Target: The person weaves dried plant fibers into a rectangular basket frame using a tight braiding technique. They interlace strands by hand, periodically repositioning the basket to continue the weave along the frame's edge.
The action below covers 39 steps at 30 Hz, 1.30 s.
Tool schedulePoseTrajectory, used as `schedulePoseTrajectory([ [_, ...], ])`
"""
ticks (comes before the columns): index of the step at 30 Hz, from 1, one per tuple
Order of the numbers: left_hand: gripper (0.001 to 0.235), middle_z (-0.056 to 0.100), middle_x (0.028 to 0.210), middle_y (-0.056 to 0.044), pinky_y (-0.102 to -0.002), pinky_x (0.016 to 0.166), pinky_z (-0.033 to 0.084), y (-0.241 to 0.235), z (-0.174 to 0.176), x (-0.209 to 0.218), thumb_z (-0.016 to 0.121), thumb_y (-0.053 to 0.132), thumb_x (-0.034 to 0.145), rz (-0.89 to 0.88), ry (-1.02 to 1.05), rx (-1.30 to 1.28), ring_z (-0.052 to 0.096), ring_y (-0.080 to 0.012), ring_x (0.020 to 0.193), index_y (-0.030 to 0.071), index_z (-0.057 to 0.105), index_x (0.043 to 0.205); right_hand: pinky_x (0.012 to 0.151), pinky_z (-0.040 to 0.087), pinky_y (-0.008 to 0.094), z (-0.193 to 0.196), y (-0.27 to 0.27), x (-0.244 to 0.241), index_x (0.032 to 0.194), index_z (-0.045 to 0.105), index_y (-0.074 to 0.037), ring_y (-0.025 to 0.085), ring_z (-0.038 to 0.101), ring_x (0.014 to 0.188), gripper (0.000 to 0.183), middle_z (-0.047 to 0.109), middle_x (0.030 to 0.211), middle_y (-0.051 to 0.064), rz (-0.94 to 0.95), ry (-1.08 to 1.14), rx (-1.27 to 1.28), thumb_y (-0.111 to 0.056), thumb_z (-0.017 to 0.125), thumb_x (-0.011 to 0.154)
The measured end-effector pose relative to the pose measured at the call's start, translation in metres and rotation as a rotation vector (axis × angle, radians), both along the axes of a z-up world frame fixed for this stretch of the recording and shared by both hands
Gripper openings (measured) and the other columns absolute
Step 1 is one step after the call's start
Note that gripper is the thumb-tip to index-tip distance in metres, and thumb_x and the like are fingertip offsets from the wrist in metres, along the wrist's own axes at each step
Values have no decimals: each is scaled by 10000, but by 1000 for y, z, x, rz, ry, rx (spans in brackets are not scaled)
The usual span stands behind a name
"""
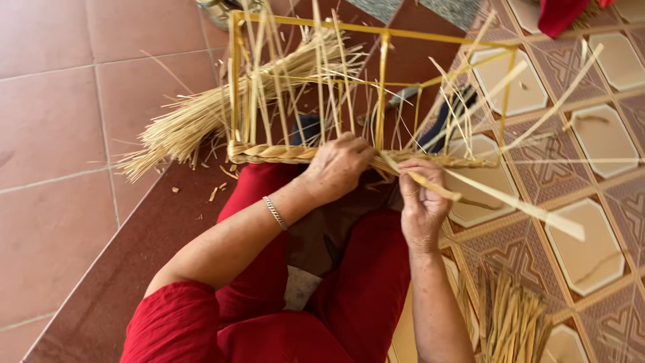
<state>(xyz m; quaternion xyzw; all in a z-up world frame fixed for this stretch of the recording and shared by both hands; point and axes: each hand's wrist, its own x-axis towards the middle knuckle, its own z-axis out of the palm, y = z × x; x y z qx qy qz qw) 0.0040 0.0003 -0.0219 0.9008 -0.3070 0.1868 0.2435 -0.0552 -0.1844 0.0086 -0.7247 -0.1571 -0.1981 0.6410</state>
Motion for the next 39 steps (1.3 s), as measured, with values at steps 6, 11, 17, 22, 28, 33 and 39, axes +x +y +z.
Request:
schedulePoseTrajectory([
  [6,247,678,1066,-101,-345,737,587,2,31,-10,682,30,899,18,-45,27,654,-255,925,42,693,1146,841,580,324,-21,-26,-6,1108,667,-61,178,652,1007,104,678,1151,133,-37,124,397,-125,586,1099],
  [11,430,582,1366,-169,-382,907,587,49,51,-61,744,17,905,-96,-127,-280,661,-318,1134,48,648,1323,783,546,341,-35,-99,16,1164,630,-84,190,631,929,214,683,1149,110,-253,93,312,-280,623,1078],
  [17,397,508,1308,-138,-327,859,552,144,34,-107,756,89,1081,506,-101,-436,577,-222,1065,16,494,1371,896,568,393,-51,-179,41,1391,527,-127,247,572,1246,652,514,1491,182,-658,263,18,-663,497,1020],
  [22,400,517,1229,-151,-297,760,566,158,-11,-105,565,249,1137,437,306,-646,582,-142,943,-5,515,1442,966,584,448,-64,-169,55,1462,507,-192,293,499,1355,657,424,1569,176,-358,516,86,-645,476,987],
  [28,255,627,1070,-91,-301,778,539,185,-23,-54,549,179,1202,518,60,-566,609,-141,903,-46,630,1292,1042,493,383,-69,-145,40,1473,558,-136,209,517,1335,511,584,1500,163,-281,308,-35,-482,517,1100],
  [33,207,654,1047,-102,-263,781,559,226,-27,-33,586,170,1195,461,157,-849,634,-119,890,-24,642,1241,645,479,306,-72,-108,-14,1314,729,-122,142,540,756,418,663,970,101,-503,342,-170,-434,529,1118],
  [39,158,690,1119,-111,-333,834,606,248,-34,-12,630,152,1176,419,133,-748,704,-178,981,8,674,1226,652,517,235,-78,-86,-30,1150,717,-98,68,594,775,291,702,942,-48,-541,167,-93,-350,584,1089],
])
